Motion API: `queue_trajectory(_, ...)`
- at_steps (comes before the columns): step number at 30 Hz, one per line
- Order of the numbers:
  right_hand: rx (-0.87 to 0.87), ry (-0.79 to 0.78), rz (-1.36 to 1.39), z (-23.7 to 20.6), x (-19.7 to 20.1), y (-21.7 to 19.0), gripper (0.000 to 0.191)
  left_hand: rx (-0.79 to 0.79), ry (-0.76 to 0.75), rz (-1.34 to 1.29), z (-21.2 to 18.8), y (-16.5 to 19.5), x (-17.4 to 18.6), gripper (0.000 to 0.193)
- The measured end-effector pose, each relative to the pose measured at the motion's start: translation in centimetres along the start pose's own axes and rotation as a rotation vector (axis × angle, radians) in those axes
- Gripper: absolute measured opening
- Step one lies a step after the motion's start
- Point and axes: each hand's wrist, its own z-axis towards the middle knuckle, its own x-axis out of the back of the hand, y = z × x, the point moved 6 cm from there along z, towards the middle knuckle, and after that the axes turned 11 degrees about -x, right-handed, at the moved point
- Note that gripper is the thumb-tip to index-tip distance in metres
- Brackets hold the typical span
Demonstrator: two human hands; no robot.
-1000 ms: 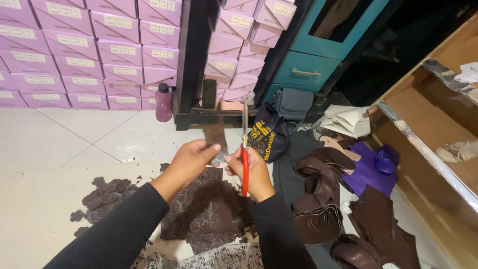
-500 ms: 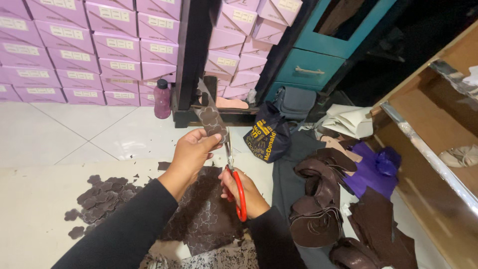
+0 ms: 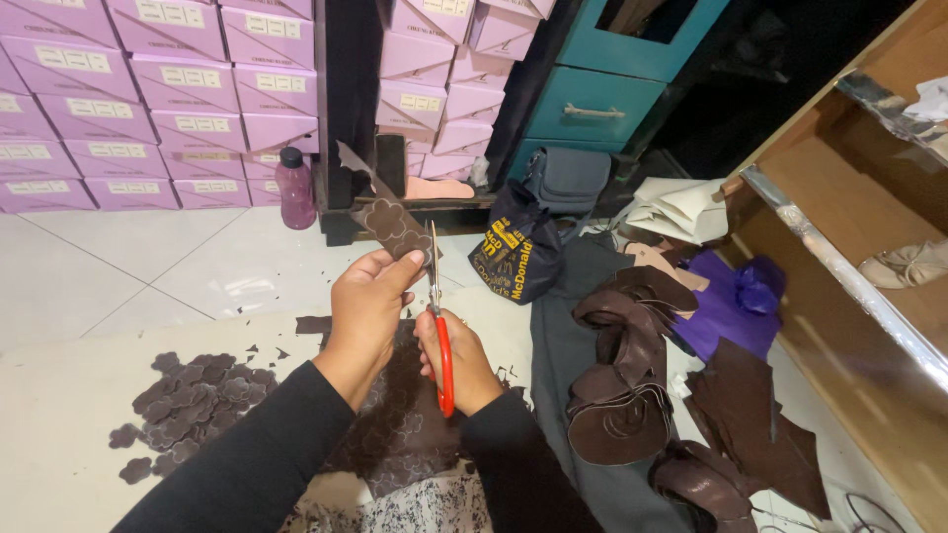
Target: The person uses red-handled scissors to cut flower-shaped pieces from a brown patterned fabric. They hold the fabric with one hand and cut along the outlines, placing the finished pieces on the floor.
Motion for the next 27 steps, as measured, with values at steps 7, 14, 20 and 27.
queue_trajectory(7, -0.018, 0.016, 0.006, -0.1, -0.4, -0.3, 0.049, 0.007, 0.068, -0.023, -0.7, -0.6, -0.7, 0.015)
queue_trajectory(14, 0.005, 0.015, -0.002, 0.3, -1.0, -0.3, 0.047, 0.064, 0.117, -0.093, -0.2, -1.3, -0.3, 0.018)
queue_trajectory(20, -0.022, 0.034, 0.022, 0.8, -1.0, 0.0, 0.051, 0.103, 0.141, -0.130, -0.6, -1.2, -0.5, 0.024)
queue_trajectory(27, -0.069, 0.076, 0.059, 0.5, -1.7, 0.1, 0.054, 0.240, 0.190, -0.080, -2.0, -0.3, -0.6, 0.027)
